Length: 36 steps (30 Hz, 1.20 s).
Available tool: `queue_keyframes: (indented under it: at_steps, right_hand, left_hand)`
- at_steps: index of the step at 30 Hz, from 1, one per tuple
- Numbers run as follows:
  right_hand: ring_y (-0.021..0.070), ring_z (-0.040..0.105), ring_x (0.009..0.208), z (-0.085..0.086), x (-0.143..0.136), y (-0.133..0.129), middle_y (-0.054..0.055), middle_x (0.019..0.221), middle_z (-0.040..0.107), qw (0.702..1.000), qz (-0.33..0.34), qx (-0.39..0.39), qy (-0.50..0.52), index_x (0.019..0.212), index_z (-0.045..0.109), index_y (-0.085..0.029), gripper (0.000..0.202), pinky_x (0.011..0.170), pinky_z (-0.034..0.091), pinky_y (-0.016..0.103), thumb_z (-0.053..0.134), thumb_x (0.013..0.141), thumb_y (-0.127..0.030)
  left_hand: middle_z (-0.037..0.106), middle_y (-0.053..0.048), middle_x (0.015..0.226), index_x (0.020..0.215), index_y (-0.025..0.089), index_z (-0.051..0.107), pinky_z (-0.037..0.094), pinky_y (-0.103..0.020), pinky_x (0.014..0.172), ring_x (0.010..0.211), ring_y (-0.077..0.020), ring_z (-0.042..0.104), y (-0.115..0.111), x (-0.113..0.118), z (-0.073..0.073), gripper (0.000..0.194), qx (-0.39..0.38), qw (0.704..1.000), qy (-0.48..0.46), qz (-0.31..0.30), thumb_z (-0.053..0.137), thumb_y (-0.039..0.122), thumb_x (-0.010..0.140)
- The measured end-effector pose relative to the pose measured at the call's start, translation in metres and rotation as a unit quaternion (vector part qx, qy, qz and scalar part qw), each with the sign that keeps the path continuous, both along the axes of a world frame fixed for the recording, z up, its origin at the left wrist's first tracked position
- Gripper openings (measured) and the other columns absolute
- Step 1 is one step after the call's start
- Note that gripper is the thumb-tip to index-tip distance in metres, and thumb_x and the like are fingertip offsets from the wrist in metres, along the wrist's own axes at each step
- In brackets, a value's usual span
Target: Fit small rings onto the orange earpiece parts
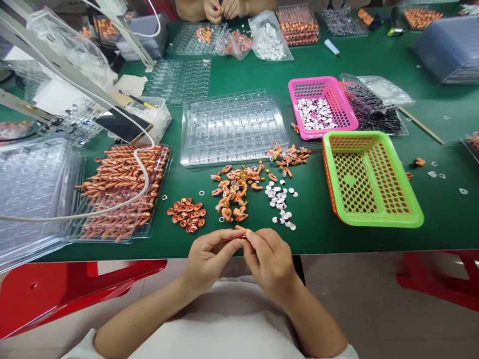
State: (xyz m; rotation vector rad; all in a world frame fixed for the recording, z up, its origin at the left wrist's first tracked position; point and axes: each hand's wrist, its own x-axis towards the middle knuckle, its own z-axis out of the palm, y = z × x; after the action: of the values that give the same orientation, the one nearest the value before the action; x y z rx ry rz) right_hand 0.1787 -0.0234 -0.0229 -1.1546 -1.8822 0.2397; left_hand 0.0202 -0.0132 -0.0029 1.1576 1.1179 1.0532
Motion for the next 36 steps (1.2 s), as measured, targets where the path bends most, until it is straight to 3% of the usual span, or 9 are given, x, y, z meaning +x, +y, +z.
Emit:
queue_keyframes:
  at_steps: [7, 15, 23, 29, 36]
  right_hand:
    - [0.0171, 0.066, 0.075, 0.001, -0.001, -0.003, 0.009, 0.087, 0.068, 1.000, 0.002, -0.012, 0.025, 0.116, 0.060, -0.015, 0.034, 0.061, 0.058, 0.029, 0.066, 0.084, -0.005]
    - [0.0182, 0.066, 0.075, 0.003, -0.001, -0.003, 0.006, 0.085, 0.067, 1.000, 0.011, -0.016, 0.015, 0.116, 0.059, -0.019, 0.033, 0.063, 0.059, 0.032, 0.063, 0.085, -0.007]
    - [0.0171, 0.064, 0.072, 0.003, -0.005, 0.003, 0.007, 0.082, 0.067, 1.000, 0.009, 0.013, -0.018, 0.112, 0.059, -0.017, 0.029, 0.061, 0.056, 0.029, 0.064, 0.085, -0.008]
    - [0.0141, 0.060, 0.063, 0.011, -0.004, 0.010, 0.003, 0.074, 0.065, 0.997, 0.027, 0.029, -0.067, 0.106, 0.060, -0.018, 0.018, 0.055, 0.050, 0.026, 0.062, 0.088, -0.013]
    - [0.0143, 0.061, 0.064, 0.008, -0.010, 0.010, 0.003, 0.074, 0.064, 0.999, 0.008, 0.021, -0.039, 0.104, 0.061, -0.018, 0.019, 0.056, 0.052, 0.025, 0.064, 0.086, -0.013]
  left_hand:
    - [0.079, -0.004, 0.095, 0.098, 0.023, 0.078, 0.061, -0.025, 0.078, 0.084, -0.0181, 0.075, -0.006, 0.000, -0.004, 0.017, -0.015, 0.999, -0.042, 0.008, 0.070, 0.016, 0.084]
    - [0.079, -0.005, 0.092, 0.090, 0.022, 0.080, 0.061, -0.028, 0.078, 0.082, -0.0198, 0.074, -0.005, 0.001, 0.003, 0.012, -0.071, 0.996, -0.058, 0.023, 0.074, 0.020, 0.080]
    - [0.079, -0.004, 0.083, 0.074, 0.017, 0.077, 0.060, -0.027, 0.074, 0.077, -0.0168, 0.073, 0.003, 0.003, 0.000, 0.011, -0.214, 0.960, -0.174, 0.057, 0.084, 0.022, 0.068]
    - [0.076, -0.003, 0.076, 0.069, 0.015, 0.072, 0.056, -0.023, 0.069, 0.072, -0.0134, 0.069, 0.006, 0.001, -0.001, 0.012, -0.258, 0.939, -0.220, 0.059, 0.082, 0.021, 0.071]
    - [0.071, -0.001, 0.069, 0.066, 0.013, 0.069, 0.052, -0.021, 0.063, 0.062, -0.0102, 0.064, 0.010, 0.001, 0.006, 0.019, -0.309, 0.917, -0.240, 0.074, 0.084, 0.024, 0.067]
